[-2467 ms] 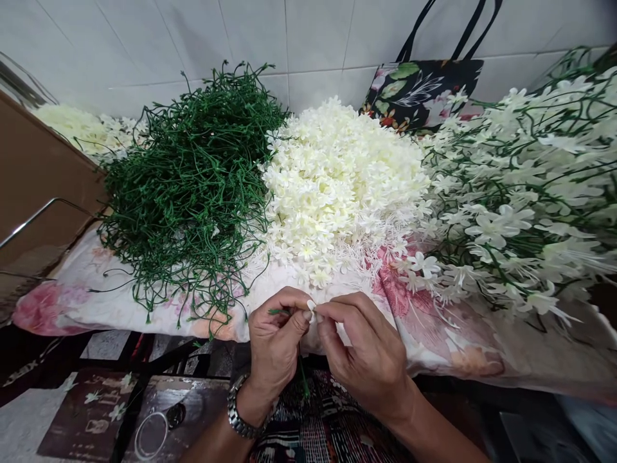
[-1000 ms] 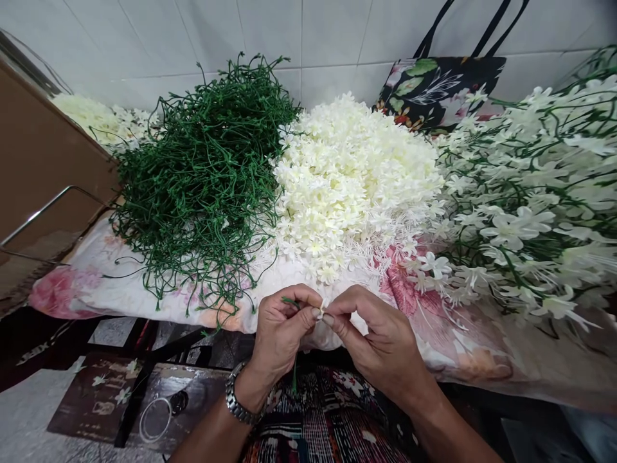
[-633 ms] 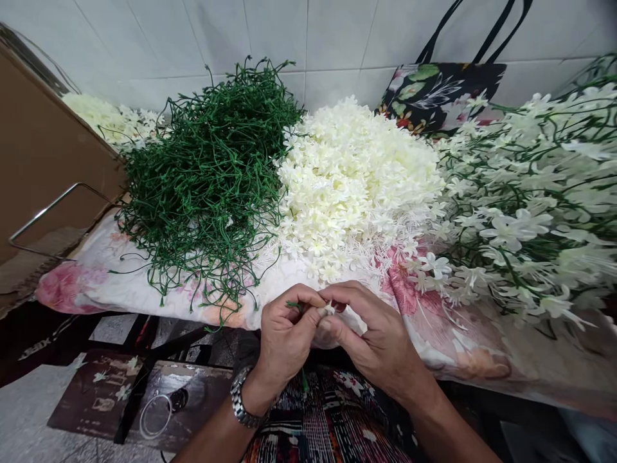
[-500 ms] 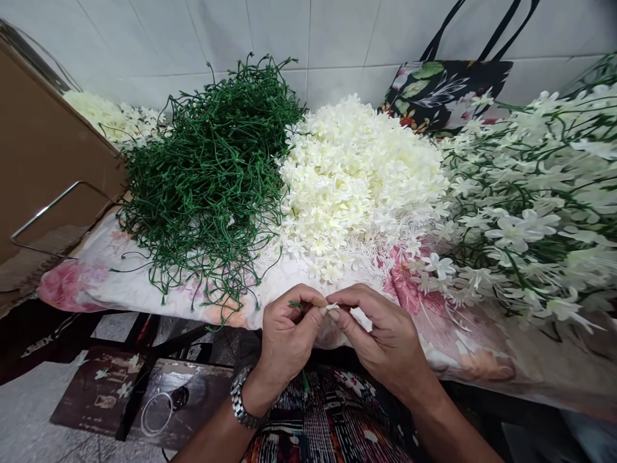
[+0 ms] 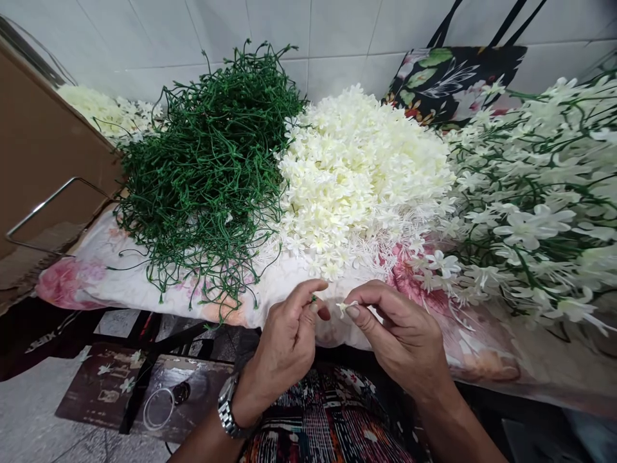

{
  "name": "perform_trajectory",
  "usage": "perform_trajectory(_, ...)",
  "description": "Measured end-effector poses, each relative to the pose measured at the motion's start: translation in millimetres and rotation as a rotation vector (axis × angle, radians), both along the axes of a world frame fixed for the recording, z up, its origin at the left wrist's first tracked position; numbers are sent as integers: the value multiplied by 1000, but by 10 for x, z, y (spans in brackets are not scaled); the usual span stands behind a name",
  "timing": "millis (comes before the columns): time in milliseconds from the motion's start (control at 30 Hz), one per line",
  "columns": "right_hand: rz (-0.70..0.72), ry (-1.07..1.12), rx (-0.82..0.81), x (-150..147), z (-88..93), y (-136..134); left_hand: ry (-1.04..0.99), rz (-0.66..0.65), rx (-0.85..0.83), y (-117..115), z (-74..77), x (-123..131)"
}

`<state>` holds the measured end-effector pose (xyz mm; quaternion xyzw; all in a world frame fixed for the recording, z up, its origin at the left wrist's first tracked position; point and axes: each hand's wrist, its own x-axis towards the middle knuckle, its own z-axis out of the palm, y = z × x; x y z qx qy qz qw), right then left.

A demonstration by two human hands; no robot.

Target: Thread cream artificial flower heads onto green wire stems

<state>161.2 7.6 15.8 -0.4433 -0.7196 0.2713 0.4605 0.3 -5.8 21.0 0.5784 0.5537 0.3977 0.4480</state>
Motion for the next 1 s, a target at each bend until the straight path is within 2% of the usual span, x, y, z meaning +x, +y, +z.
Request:
perform_trajectory(200, 43, 26, -34, 12, -2, -49, 144, -47, 50, -33, -8, 4)
perform_trajectory(400, 100, -51, 14, 39, 90, -54, 79, -37, 310, 10, -9, 33)
perform_trajectory(533, 152, -95, 33, 49, 150, -58, 107, -40, 436, 12, -19, 30)
perform_trajectory(733, 170, -238, 73, 36, 162, -42, 254, -93, 502, -20, -64, 4)
perform_trajectory(1000, 169, -339, 103, 27, 127, -35, 317, -133, 525, -10, -92, 18)
